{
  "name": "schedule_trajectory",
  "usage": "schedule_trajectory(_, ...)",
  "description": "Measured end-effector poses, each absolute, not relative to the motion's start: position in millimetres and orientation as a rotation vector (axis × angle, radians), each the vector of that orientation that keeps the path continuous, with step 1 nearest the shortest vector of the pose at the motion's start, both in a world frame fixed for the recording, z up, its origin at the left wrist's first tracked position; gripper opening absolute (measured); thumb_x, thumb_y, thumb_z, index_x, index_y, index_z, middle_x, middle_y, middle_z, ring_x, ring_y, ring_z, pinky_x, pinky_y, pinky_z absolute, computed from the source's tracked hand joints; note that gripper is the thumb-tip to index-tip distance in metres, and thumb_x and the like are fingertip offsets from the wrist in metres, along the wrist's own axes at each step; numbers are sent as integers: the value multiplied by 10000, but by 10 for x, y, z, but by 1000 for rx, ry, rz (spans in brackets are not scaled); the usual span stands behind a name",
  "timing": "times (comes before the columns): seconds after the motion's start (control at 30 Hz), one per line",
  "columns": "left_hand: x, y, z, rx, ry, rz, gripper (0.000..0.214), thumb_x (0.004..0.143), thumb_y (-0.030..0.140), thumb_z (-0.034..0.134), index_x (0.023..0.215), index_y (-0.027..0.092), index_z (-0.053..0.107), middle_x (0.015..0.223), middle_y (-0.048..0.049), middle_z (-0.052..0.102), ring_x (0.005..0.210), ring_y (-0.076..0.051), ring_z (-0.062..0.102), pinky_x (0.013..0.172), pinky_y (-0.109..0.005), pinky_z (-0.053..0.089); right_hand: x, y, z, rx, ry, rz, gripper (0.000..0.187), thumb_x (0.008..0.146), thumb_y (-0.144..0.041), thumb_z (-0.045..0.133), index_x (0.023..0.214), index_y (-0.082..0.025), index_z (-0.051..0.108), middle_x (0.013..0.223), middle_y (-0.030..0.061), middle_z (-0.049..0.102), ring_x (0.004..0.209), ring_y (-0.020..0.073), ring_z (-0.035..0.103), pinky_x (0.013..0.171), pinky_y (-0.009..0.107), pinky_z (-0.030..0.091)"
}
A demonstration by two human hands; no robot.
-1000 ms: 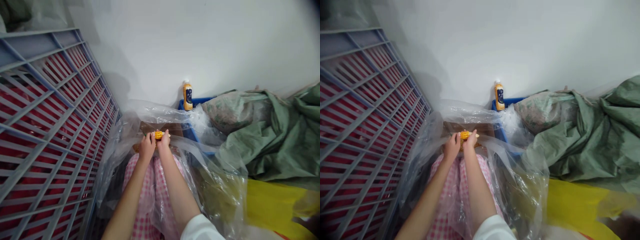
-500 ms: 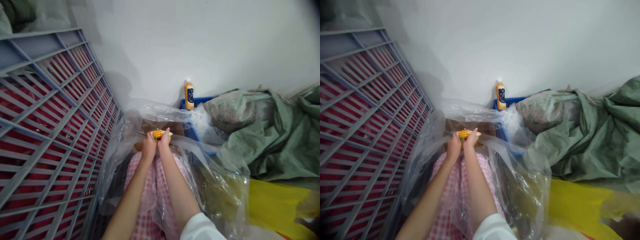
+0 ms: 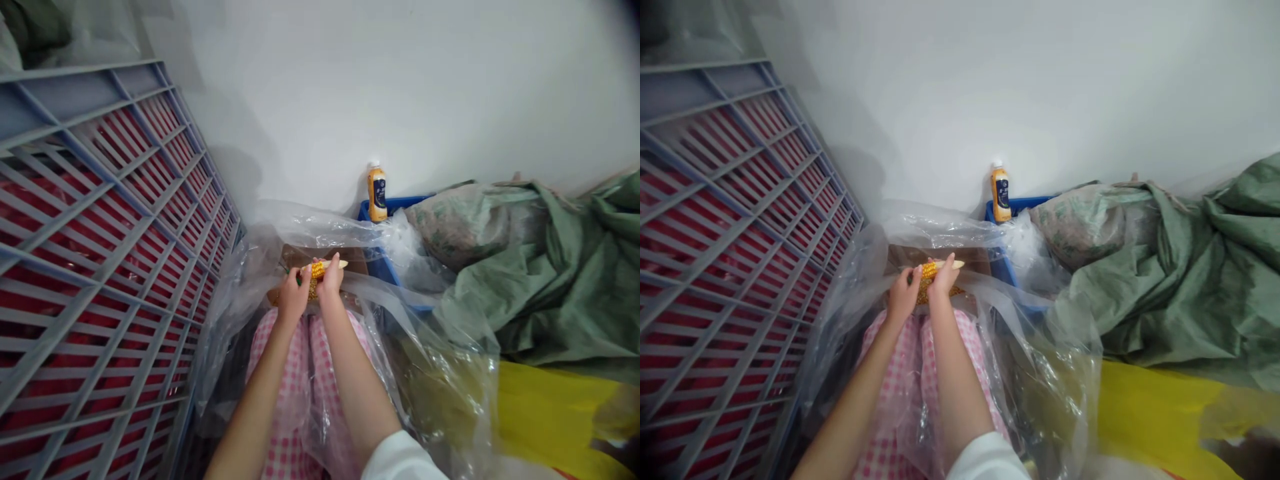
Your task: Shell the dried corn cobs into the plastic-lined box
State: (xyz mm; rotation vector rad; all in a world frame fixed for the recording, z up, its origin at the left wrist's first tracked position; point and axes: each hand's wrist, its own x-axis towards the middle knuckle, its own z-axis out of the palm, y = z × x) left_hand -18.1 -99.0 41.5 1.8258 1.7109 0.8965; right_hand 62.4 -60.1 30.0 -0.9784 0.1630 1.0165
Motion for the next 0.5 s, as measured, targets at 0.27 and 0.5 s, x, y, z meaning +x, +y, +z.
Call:
schedule_trajectory(0.27, -227, -940, 457, 1566, 1762, 843, 495, 886, 420, 216, 919, 149, 629, 988, -146, 663, 957, -250, 595, 804, -330, 415, 559, -666, 338, -1039, -416, 1039, 320, 765, -504, 517, 799, -188, 491, 683, 5, 655, 604, 129, 601, 604, 238, 460)
schedule_trajectory(0.5, -285, -834, 300, 1295, 1776, 807, 622, 837, 581, 197, 858, 152, 647, 797, -124, 681, 830, -248, 636, 687, -318, 457, 543, -681, 389, -802, -525, 1368, 468, 787, -624, 384, 846, -197, 566, 798, 38, 673, 780, 181, 610, 674, 289, 464)
